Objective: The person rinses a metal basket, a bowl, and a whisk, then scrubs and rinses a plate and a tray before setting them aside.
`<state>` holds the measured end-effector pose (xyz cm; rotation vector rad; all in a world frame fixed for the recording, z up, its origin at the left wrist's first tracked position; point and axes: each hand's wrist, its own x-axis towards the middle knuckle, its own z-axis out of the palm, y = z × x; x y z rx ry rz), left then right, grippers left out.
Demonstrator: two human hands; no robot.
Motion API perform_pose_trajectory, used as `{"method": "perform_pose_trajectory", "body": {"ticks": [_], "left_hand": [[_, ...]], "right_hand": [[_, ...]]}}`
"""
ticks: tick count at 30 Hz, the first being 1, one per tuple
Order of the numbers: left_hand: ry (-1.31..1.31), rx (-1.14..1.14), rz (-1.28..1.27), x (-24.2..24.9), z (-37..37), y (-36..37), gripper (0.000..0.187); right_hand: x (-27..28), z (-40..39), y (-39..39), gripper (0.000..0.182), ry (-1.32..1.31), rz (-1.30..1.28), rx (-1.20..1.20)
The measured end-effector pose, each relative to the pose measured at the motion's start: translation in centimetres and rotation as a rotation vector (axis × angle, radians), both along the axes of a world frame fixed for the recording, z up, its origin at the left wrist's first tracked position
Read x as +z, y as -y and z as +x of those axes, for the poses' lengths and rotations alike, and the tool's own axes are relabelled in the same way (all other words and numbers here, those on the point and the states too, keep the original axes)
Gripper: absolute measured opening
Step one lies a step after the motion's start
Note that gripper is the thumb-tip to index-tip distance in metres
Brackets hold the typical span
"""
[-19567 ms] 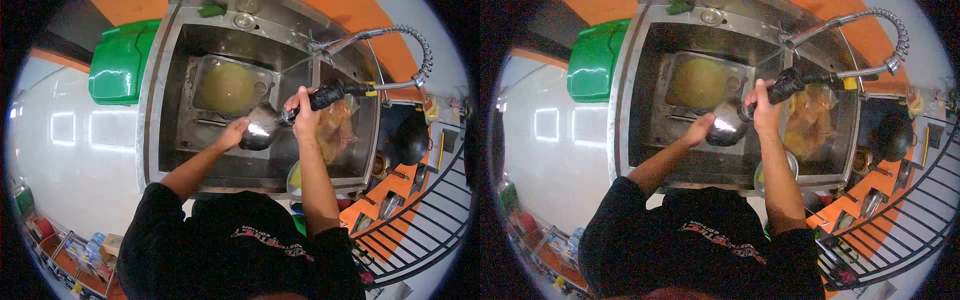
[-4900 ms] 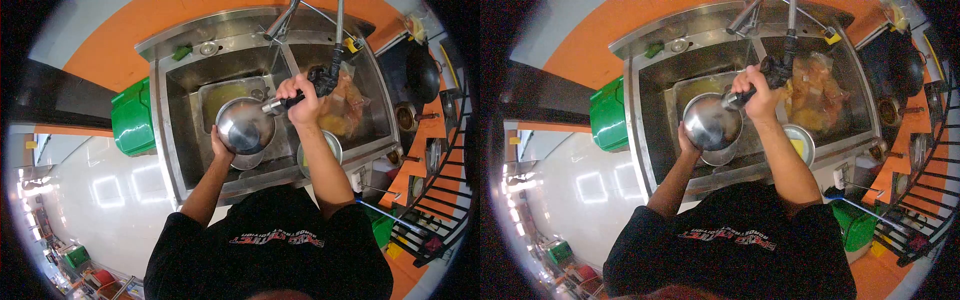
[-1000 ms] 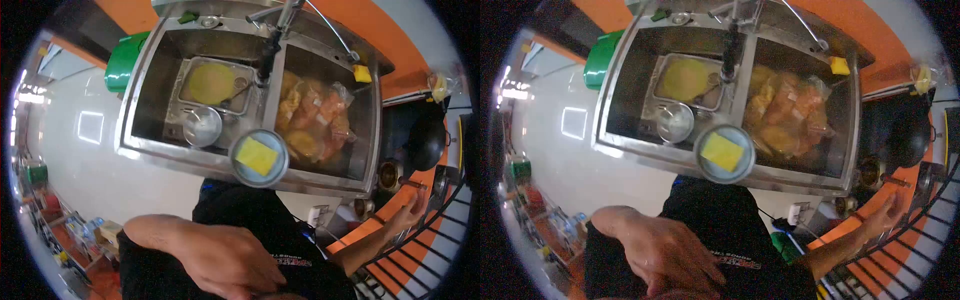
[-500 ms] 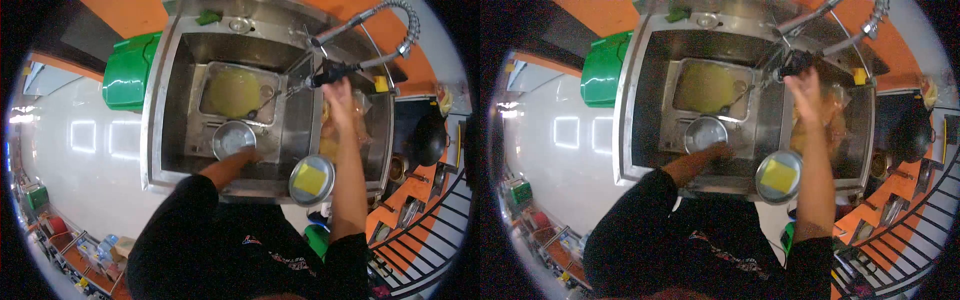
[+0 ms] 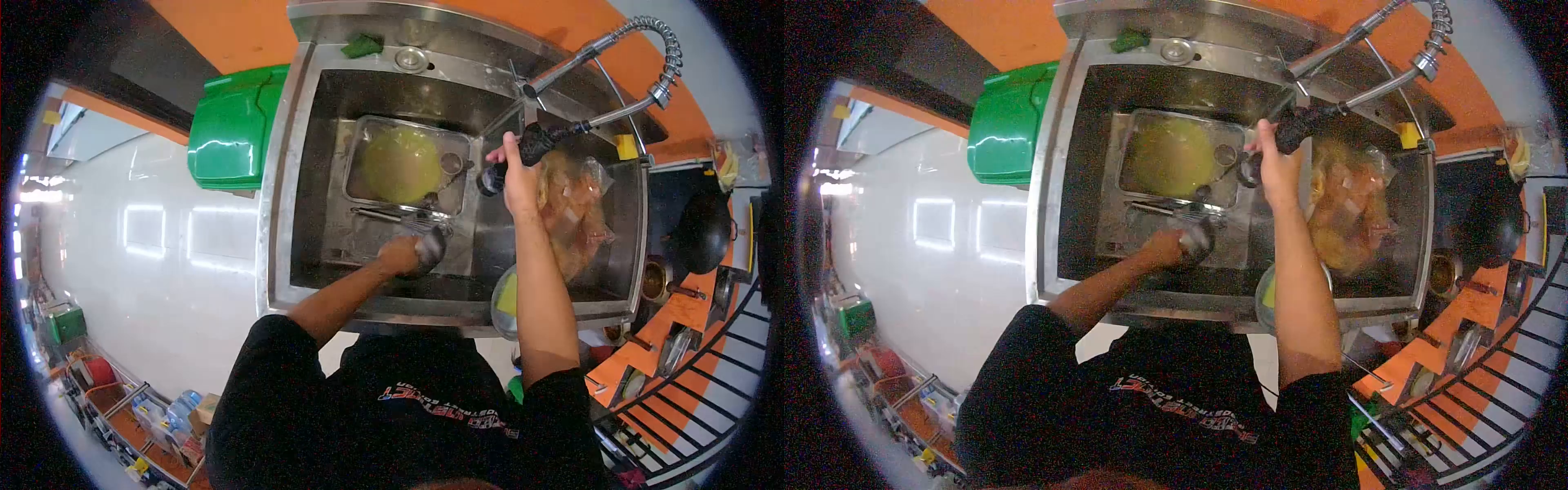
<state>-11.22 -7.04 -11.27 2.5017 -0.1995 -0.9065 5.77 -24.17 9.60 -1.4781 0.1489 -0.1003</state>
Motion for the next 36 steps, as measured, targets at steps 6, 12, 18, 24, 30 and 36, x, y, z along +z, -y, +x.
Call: {"method": "perform_pose_trajectory", "body": {"ticks": [6,12,18,24,30,36], "left_hand": [[0.13,0.672,-0.843,5.3,2.2,-2.7,0.037],[0.063,0.927,-1.139,9.5,4.5,-2.4,0.05],[-0.036,1.136,-1.289,9.8,5.7,-1.9,0.053],[-0.238,1.314,-1.706,8.3,6.0,-3.4,0.064],[-0.265,1.309,-1.809,9.2,5.7,-4.2,0.067],[-0.462,1.3,-2.057,9.7,5.6,-4.4,0.079]], "right_hand": [[3.6,-4.8,-4.2,0.033,-0.032,0.255,0.244],[6.1,-4.5,-5.8,0.034,0.148,0.239,0.167],[7.2,-3.2,-6.3,0.032,0.357,0.136,-0.096],[7.8,-3.0,-4.4,0.027,0.274,0.19,0.104],[8.3,-3.0,-4.9,0.024,0.237,0.298,0.085],[8.3,-3.1,-5.6,0.027,0.244,0.326,0.023]]}}
